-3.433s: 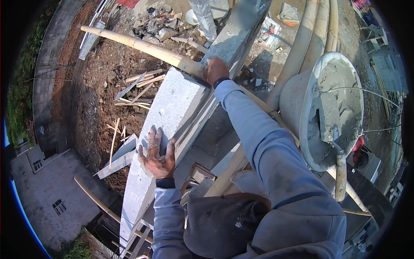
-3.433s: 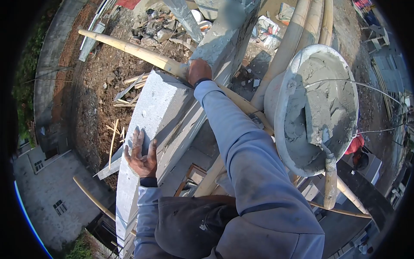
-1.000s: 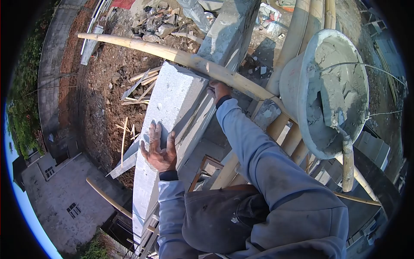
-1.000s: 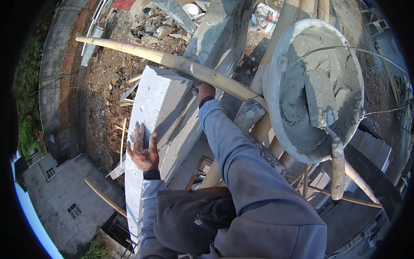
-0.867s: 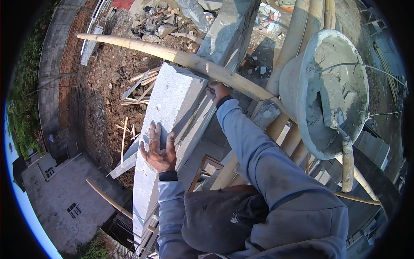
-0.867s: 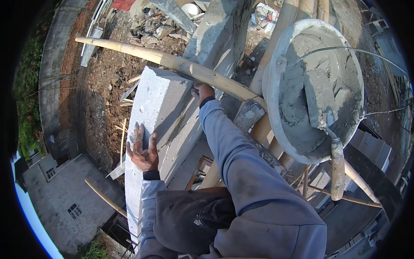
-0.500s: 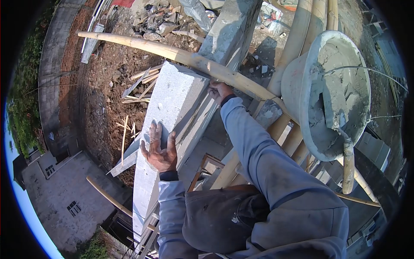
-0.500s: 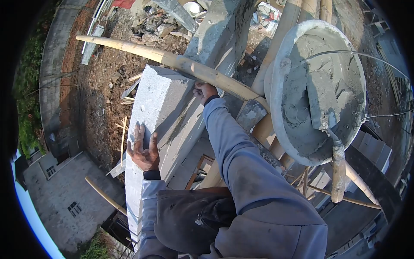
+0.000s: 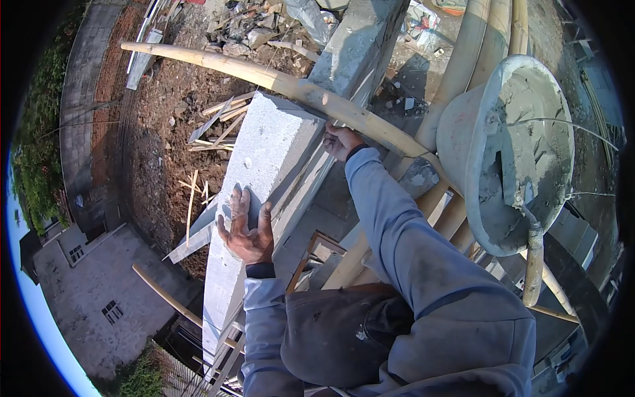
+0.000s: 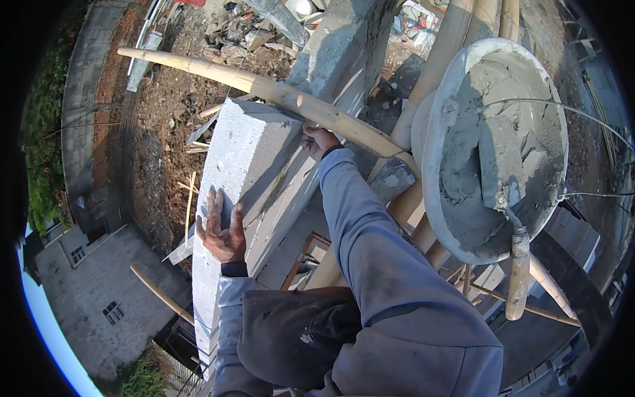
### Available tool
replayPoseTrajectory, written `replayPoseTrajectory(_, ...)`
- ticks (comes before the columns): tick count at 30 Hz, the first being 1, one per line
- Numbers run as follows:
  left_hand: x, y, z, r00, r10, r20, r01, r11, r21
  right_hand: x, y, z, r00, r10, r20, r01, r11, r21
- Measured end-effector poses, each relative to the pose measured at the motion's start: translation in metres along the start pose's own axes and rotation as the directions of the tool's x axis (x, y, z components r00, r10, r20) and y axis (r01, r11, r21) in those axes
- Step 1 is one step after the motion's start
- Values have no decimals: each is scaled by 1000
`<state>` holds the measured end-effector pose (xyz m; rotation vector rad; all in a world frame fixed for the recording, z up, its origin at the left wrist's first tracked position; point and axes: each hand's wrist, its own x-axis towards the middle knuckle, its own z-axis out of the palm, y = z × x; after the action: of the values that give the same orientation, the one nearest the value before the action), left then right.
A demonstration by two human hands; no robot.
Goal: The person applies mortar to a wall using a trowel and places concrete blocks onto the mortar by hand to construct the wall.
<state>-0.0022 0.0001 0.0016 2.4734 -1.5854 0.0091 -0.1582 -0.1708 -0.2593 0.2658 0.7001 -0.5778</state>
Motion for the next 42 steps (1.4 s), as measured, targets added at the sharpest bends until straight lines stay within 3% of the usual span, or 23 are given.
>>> replayPoseTrajectory(12, -2, 2, 2, 1000, -21, -6, 21, 1000, 3, 1, -1, -1, 994, 106, -40, -106, 994, 5)
replayPoseTrajectory(23, -1, 3, 2, 1000, -2, -6, 2, 1000, 13, -1, -1, 4, 993, 91, -71, -91, 996, 12)
replayPoseTrajectory(28, -2, 1, -1, 1000, -12, 9, 12, 1000, 4, -4, 8, 14, 980, -3, -197, 7, 1000, 23)
replayPoseTrajectory(32, -3, -4, 2, 1000, 8, 7, -8, 1000, 13, -13, 8, 26, 955, -163, -247, 172, 985, 12)
replayPoseTrajectory(35, -5, -4, 5, 1000, 6, -10, -6, 1000, 11, -17, 11, 24, 908, -242, -341, 221, 970, -102)
replayPoseTrajectory(36, -5, -4, 6, 1000, 2, -13, -1, 1000, 10, -19, 12, 18, 947, -213, -240, 181, 972, -151)
replayPoseTrajectory(37, -6, -3, 6, 1000, -2, -14, 2, 1000, 9, -32, 14, 30, 936, -243, -254, 165, 942, -292)
replayPoseTrajectory(39, -6, -2, 6, 1000, -10, -13, 10, 1000, 11, -66, 23, 57, 914, -304, -270, 113, 828, -549)
replayPoseTrajectory(40, -6, -3, 7, 1000, -26, -14, 25, 999, -30, -87, 28, 68, 895, -407, -182, 180, 704, -687)
replayPoseTrajectory(42, -7, -3, 6, 1000, -18, -21, 17, 999, -49, -129, 37, 82, 894, -445, -60, 230, 568, -790)
